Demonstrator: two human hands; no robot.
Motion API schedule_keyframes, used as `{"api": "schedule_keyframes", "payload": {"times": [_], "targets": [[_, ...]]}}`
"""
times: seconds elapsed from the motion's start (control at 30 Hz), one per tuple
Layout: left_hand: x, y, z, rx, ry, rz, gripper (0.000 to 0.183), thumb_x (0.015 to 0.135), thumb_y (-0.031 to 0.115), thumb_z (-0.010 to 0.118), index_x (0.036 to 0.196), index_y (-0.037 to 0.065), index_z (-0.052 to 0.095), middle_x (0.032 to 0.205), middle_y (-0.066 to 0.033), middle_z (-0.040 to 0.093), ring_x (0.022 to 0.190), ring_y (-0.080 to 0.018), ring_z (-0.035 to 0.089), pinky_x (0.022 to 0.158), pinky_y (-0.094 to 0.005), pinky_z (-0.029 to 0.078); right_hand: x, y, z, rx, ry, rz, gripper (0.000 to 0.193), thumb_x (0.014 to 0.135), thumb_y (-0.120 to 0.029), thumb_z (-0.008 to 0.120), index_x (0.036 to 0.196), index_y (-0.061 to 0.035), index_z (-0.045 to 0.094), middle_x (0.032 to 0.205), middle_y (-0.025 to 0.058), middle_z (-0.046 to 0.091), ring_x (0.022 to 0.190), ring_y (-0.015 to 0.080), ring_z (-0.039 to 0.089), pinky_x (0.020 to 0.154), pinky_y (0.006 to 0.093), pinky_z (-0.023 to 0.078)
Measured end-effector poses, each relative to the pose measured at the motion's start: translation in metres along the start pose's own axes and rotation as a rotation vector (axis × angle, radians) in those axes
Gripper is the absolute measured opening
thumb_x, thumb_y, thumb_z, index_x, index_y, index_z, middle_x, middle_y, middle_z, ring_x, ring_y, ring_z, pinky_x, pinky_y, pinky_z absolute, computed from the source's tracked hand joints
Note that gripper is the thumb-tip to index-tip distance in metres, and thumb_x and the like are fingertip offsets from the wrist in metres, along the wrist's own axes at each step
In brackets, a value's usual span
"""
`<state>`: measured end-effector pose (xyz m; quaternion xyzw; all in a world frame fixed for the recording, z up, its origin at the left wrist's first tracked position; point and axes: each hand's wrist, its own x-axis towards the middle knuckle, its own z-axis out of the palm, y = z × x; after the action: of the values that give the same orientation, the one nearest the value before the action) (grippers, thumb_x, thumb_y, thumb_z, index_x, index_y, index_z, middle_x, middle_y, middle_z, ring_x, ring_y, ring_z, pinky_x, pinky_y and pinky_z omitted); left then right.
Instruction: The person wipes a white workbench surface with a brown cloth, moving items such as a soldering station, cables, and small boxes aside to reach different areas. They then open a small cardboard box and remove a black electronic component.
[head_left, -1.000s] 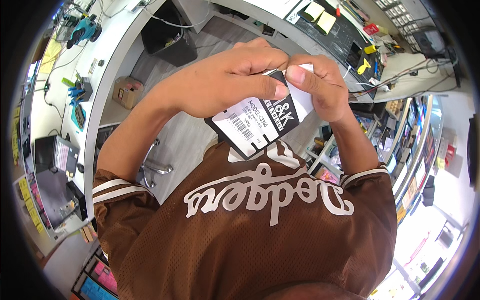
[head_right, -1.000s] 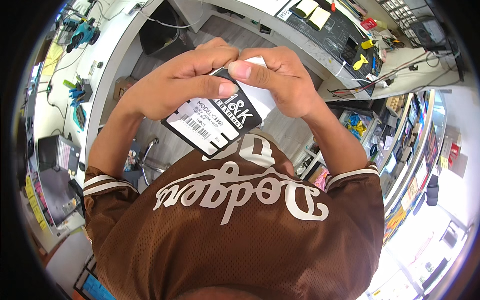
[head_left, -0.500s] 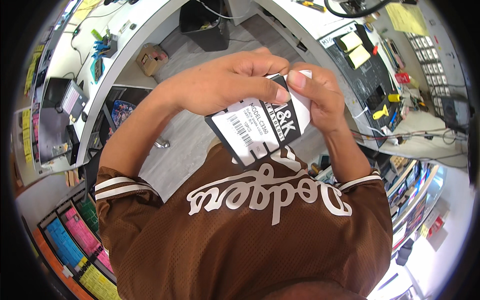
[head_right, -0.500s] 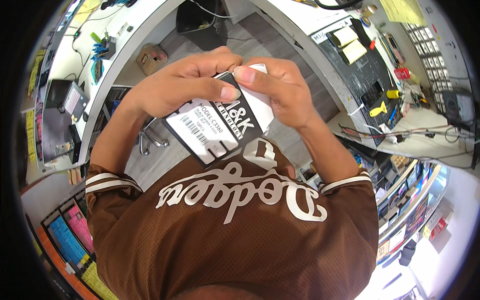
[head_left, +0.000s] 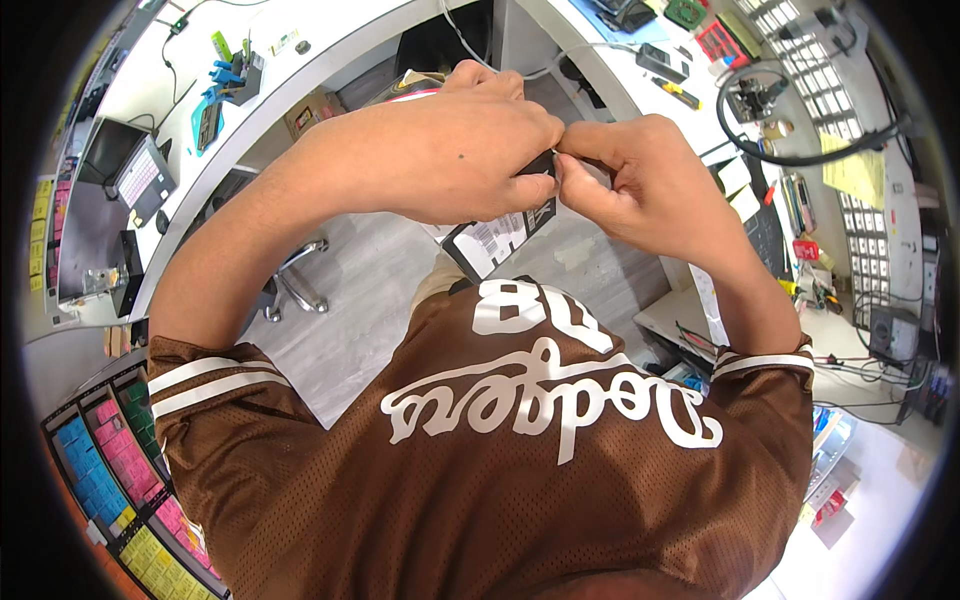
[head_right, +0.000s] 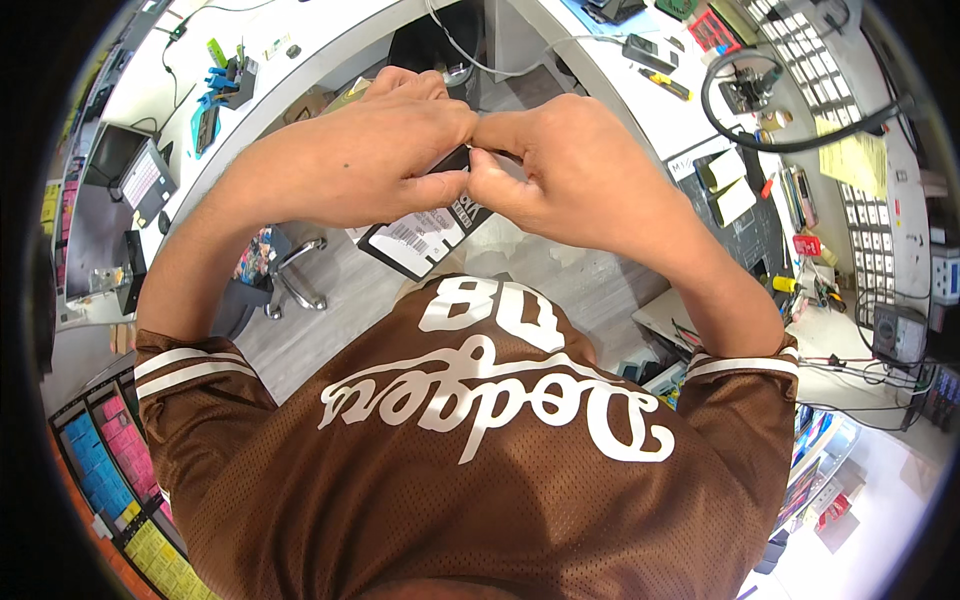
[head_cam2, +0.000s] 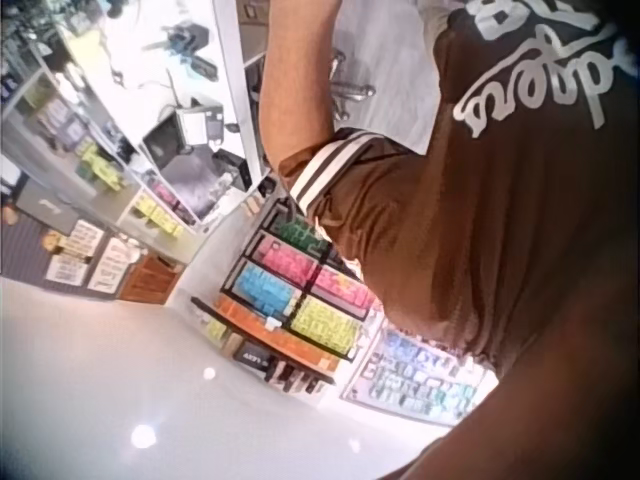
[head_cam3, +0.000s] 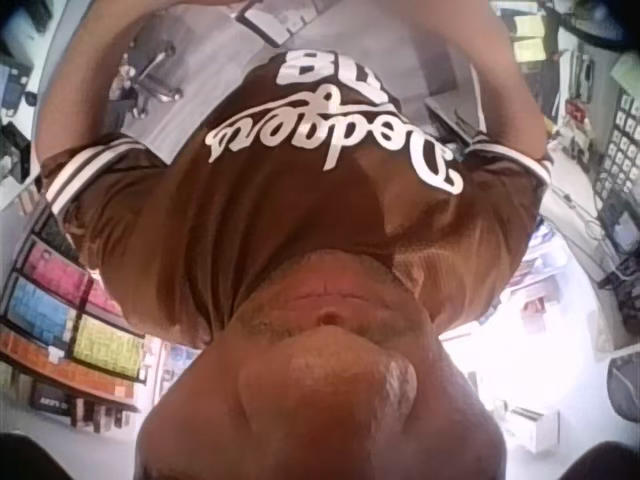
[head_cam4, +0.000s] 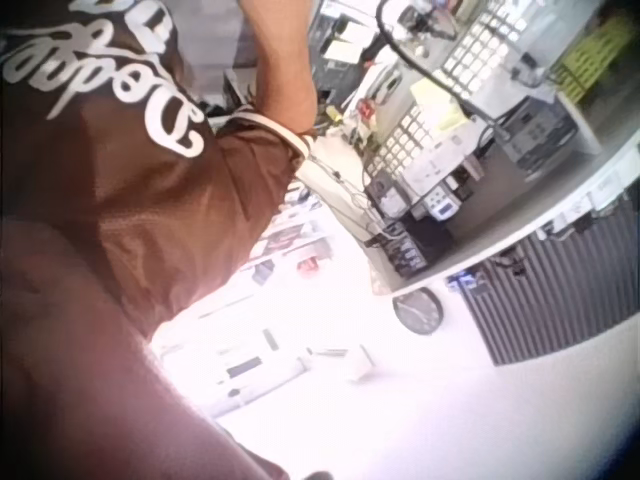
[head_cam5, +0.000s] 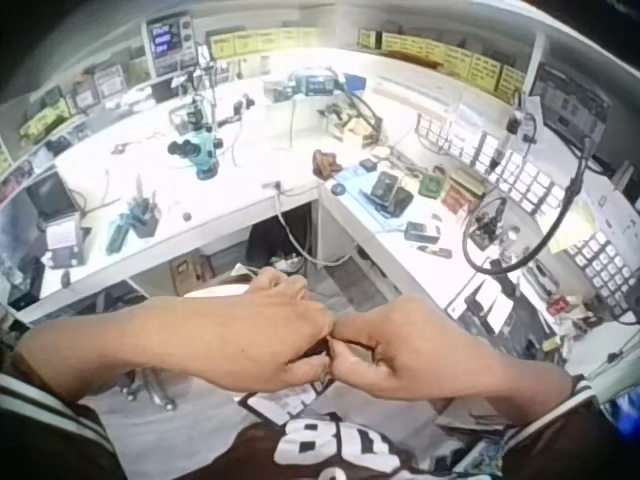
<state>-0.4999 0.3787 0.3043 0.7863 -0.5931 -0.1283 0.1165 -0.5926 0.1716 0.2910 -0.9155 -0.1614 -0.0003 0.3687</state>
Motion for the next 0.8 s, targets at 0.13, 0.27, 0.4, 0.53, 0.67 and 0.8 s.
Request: {"api": "schedule_keyframes", "payload": {"times": [0.13, 0.27, 0.4, 0.53, 0.67, 0.8], "targets": [[-0.005, -0.066, -0.018, -0.030, -0.050, 0.007, 0.027, 0.098, 0.027, 0.061, 0.109, 0.003, 0.065, 0.094, -0.0133, 0.061, 0.104, -0.0307, 0.055, 0.106, -0.0440, 0.039, 0.065, 0.003, 0.016, -0.099, 0.034, -0.029, 0.023, 0.089, -0.022, 0.064, 0.099, -0.0042, 0.075, 0.063, 0.0187, 0.057, 0.058, 0.0386, 0.059, 0.057, 0.0458, 0.047], [-0.016, -0.122, -0.043, -0.090, -0.016, 0.040, 0.028, 0.099, 0.029, 0.062, 0.109, 0.002, 0.065, 0.097, -0.0146, 0.060, 0.106, -0.0318, 0.055, 0.105, -0.0445, 0.039, 0.123, 0.006, 0.028, -0.039, 0.092, -0.112, 0.018, 0.090, -0.020, 0.064, 0.091, -0.0026, 0.070, 0.064, 0.0173, 0.057, 0.058, 0.0368, 0.056, 0.057, 0.0449, 0.045], [-0.022, -0.168, -0.057, -0.171, -0.065, -0.020, 0.030, 0.099, 0.030, 0.063, 0.109, 0.002, 0.065, 0.099, -0.0173, 0.060, 0.107, -0.0367, 0.054, 0.102, -0.0464, 0.041, 0.167, 0.013, 0.028, 0.117, -0.015, -0.050, 0.021, 0.092, -0.019, 0.064, 0.083, -0.0005, 0.064, 0.062, 0.0132, 0.053, 0.053, 0.0251, 0.048, 0.053, 0.0387, 0.041], [-0.021, -0.203, -0.055, -0.201, 0.023, -0.031, 0.032, 0.098, 0.031, 0.065, 0.109, 0.001, 0.064, 0.103, -0.0196, 0.060, 0.107, -0.0414, 0.053, 0.099, -0.0490, 0.042, 0.201, 0.011, 0.025, 0.133, -0.083, 0.108, 0.021, 0.092, -0.018, 0.064, 0.082, 0.0003, 0.064, 0.061, 0.0100, 0.050, 0.053, 0.0157, 0.042, 0.051, 0.0334, 0.037], [-0.010, -0.232, -0.058, -0.214, -0.016, 0.072, 0.026, 0.097, 0.026, 0.064, 0.107, 0.001, 0.065, 0.099, -0.0180, 0.061, 0.107, -0.0373, 0.053, 0.103, -0.0461, 0.040, 0.224, 0.018, 0.032, 0.172, -0.002, 0.116, 0.018, 0.092, -0.016, 0.063, 0.083, 0.0003, 0.066, 0.061, 0.0094, 0.052, 0.053, 0.0151, 0.043, 0.051, 0.0330, 0.037], [-0.004, -0.242, -0.053, -0.303, 0.042, -0.015, 0.023, 0.096, 0.023, 0.064, 0.106, 0.002, 0.064, 0.096, -0.0174, 0.062, 0.106, -0.0361, 0.054, 0.104, -0.0447, 0.039, 0.240, 0.040, 0.033, 0.210, 0.009, 0.037, 0.018, 0.092, -0.015, 0.063, 0.083, 0.0003, 0.066, 0.061, 0.0082, 0.054, 0.054, 0.0128, 0.044, 0.051, 0.0318, 0.037]]}}
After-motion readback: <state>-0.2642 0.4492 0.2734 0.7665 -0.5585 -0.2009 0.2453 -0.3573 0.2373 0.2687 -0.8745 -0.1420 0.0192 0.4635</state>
